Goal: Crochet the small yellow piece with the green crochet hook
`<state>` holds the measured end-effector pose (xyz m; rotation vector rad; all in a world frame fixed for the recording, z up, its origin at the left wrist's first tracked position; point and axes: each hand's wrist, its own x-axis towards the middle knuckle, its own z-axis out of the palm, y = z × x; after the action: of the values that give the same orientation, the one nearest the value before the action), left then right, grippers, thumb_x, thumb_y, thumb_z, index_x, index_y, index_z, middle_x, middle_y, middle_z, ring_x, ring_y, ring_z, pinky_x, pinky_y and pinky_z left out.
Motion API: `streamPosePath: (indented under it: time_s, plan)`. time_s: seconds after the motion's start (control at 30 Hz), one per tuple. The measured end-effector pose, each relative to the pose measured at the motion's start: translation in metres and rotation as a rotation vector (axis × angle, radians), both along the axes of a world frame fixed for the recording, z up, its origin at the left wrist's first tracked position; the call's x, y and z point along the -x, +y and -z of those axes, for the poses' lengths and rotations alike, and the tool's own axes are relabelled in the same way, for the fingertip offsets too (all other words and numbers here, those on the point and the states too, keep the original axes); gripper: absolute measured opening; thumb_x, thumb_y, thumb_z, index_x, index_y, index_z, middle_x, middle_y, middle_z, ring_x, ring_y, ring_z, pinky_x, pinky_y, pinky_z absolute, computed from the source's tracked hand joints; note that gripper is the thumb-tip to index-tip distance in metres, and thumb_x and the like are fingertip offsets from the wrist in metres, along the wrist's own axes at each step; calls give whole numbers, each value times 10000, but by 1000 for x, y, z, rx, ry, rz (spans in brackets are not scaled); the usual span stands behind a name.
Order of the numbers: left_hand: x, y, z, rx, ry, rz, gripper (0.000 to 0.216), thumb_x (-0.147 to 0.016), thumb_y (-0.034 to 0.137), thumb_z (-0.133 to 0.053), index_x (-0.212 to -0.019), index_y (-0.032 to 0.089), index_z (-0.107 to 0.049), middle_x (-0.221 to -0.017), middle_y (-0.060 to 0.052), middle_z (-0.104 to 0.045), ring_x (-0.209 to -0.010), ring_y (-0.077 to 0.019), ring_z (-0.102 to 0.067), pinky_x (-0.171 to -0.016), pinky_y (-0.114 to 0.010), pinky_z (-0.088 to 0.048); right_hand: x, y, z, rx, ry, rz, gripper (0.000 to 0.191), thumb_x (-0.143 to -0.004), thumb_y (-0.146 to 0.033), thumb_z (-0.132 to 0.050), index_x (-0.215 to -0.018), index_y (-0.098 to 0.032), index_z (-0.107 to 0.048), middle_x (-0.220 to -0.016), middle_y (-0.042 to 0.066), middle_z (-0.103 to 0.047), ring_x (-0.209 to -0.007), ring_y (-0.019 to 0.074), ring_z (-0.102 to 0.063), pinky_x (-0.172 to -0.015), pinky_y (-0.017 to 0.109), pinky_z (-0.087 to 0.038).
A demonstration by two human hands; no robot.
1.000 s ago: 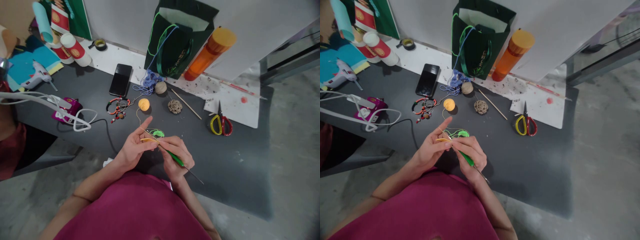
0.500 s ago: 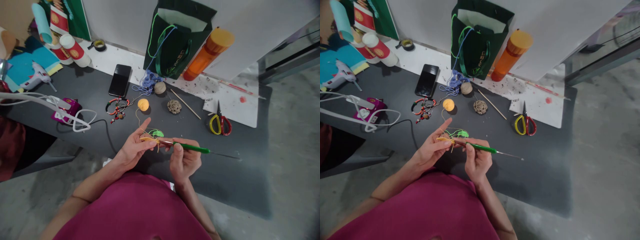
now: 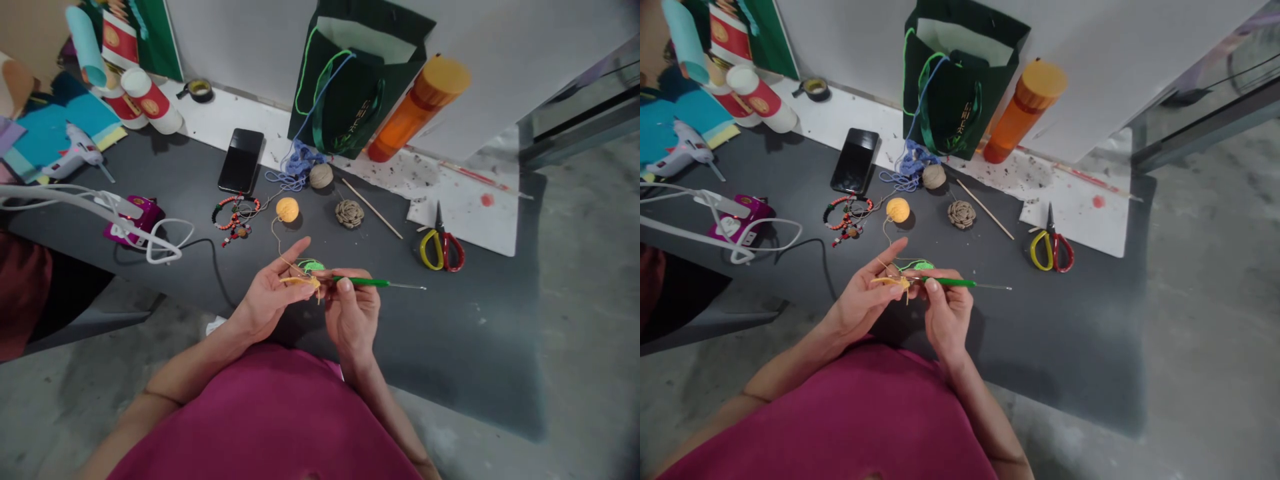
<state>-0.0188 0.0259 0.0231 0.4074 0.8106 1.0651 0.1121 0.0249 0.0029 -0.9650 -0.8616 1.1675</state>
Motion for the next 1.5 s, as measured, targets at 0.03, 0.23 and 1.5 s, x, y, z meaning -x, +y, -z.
streamPosePath:
  time_s: [0.03, 0.23, 1.5]
  plan:
    - [0, 0, 0, -8, 4, -7, 728, -681, 162, -883, -1371, 240, -664, -708, 73, -605, -686, -86, -580, -768, -274, -455, 0, 0, 0, -7, 17, 4, 154, -871, -398, -738, -852, -259, -674, -719, -24, -797, -506, 122, -666, -481, 245, -502]
    - [3, 0, 2, -73, -32, 6, 603, -713, 208, -879, -1292, 266, -718, -842, 26, -697, -797, -115, -642, -864, -300, -482, -4, 1, 0, -31, 70, -30, 45, -873, -311, -734, -872, -274, -707, -738, -37, -800, -491, 108, -640, -482, 242, -497]
    - [2, -1, 6, -79, 50, -49, 618, -711, 196, -891, -1302, 259, -722, -773, 30, -700, -723, -90, -654, -773, -244, -530, -10, -12, 7, -152, -212, 58, 70, -1007, -306, -566, -1012, -277, -630, -885, -12, -809, -645, 143, -755, -525, 276, -538]
